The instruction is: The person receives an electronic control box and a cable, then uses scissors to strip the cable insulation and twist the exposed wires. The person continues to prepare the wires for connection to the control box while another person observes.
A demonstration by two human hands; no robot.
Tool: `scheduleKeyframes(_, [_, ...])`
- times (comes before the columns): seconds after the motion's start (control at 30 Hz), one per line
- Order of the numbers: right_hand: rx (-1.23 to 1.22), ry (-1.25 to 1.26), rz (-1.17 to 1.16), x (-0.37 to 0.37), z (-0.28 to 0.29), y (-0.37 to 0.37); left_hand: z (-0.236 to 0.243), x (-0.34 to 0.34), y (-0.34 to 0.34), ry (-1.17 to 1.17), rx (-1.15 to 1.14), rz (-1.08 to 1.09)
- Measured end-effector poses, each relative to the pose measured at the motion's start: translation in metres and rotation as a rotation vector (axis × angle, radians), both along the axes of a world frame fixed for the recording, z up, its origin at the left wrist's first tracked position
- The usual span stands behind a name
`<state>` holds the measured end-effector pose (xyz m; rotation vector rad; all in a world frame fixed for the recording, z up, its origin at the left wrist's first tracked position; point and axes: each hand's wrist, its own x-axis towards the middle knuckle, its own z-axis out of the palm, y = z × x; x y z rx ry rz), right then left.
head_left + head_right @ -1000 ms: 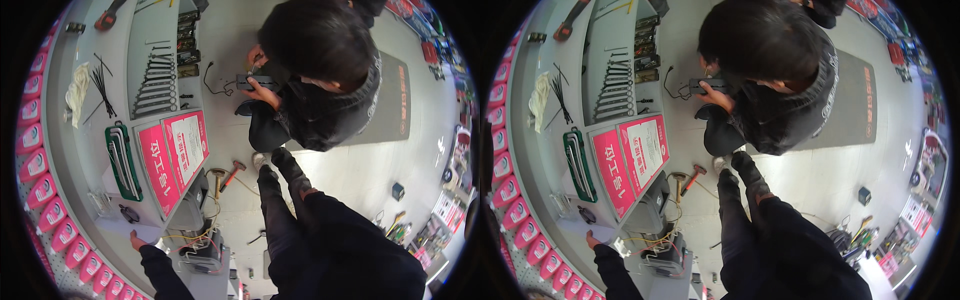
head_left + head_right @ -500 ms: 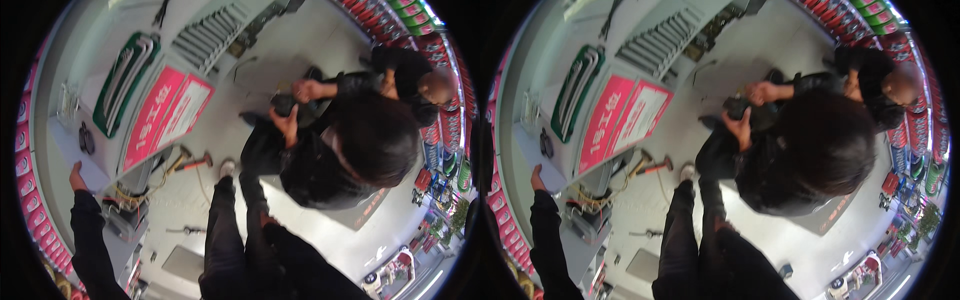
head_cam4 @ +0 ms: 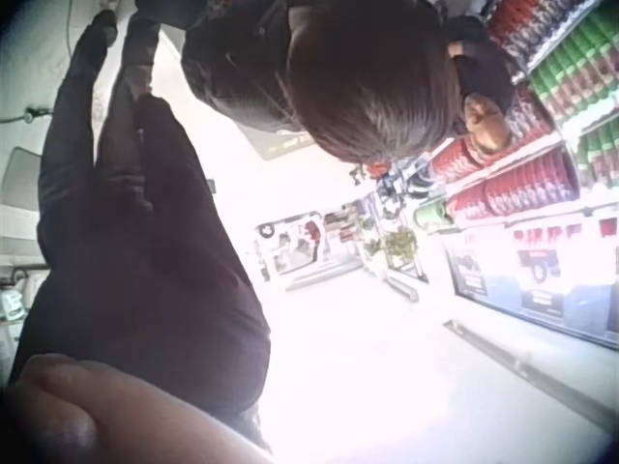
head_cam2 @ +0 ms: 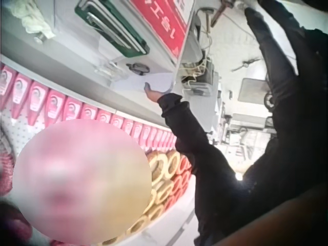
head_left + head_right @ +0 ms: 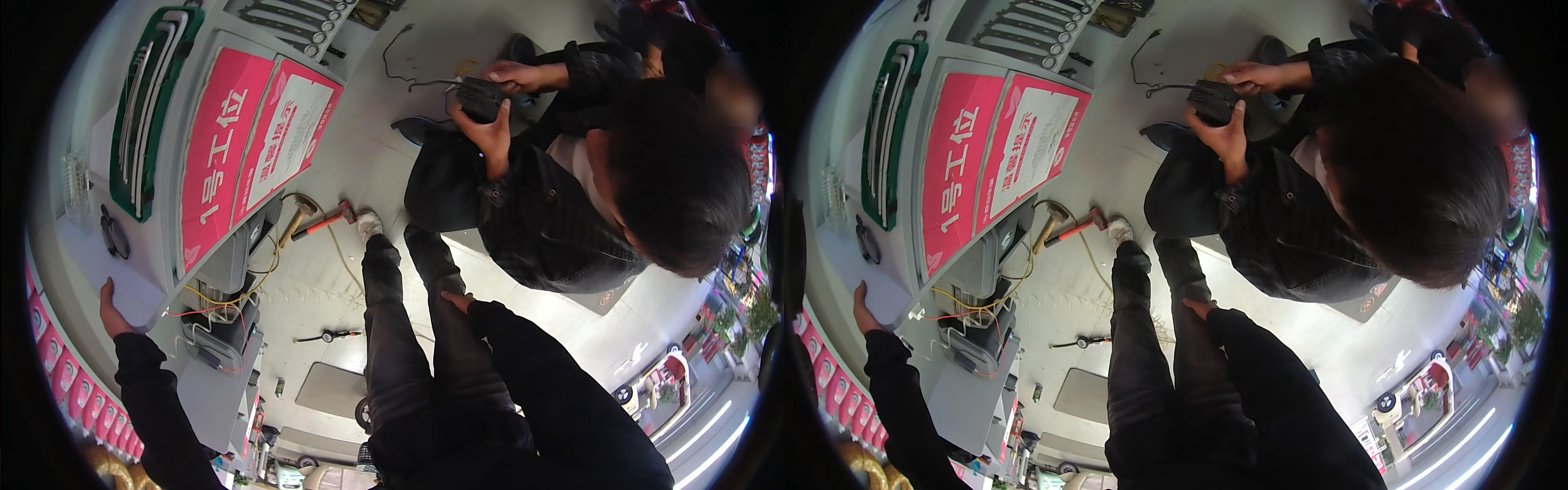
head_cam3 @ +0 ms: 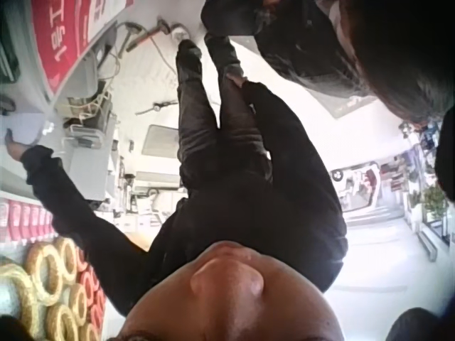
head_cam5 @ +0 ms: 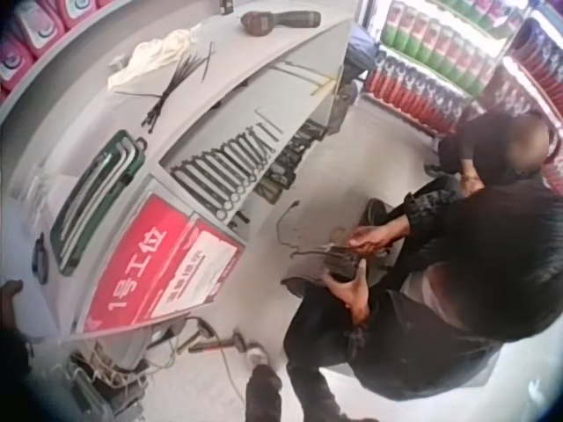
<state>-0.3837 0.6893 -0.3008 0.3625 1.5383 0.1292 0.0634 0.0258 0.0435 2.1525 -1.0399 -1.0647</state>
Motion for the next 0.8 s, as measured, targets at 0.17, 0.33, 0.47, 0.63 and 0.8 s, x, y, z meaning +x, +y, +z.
scheduleKeyframes(0.17, [-0.01,0.004,0.101,0.0,0.003,-0.006,0.005,-0.01,0.006,-0.007,0.01,0.029])
scheduleKeyframes(0.33, [0.032,0.089,0.217,0.006,0.021,-0.031,0.006,-0.015,0.007,0.019,0.022,-0.026])
scheduleKeyframes(0.47, [0.046,0.124,0.258,0.016,0.014,-0.028,0.01,-0.032,0.011,-0.005,0.025,-0.003])
scheduleKeyframes(0.63, [0.055,0.132,0.281,0.022,0.012,-0.025,0.012,-0.027,0.008,-0.03,0.062,-0.033])
scheduleKeyframes(0.8, [0.047,0.139,0.274,0.027,0.013,-0.028,0.012,-0.036,0.012,0.025,0.054,0.01])
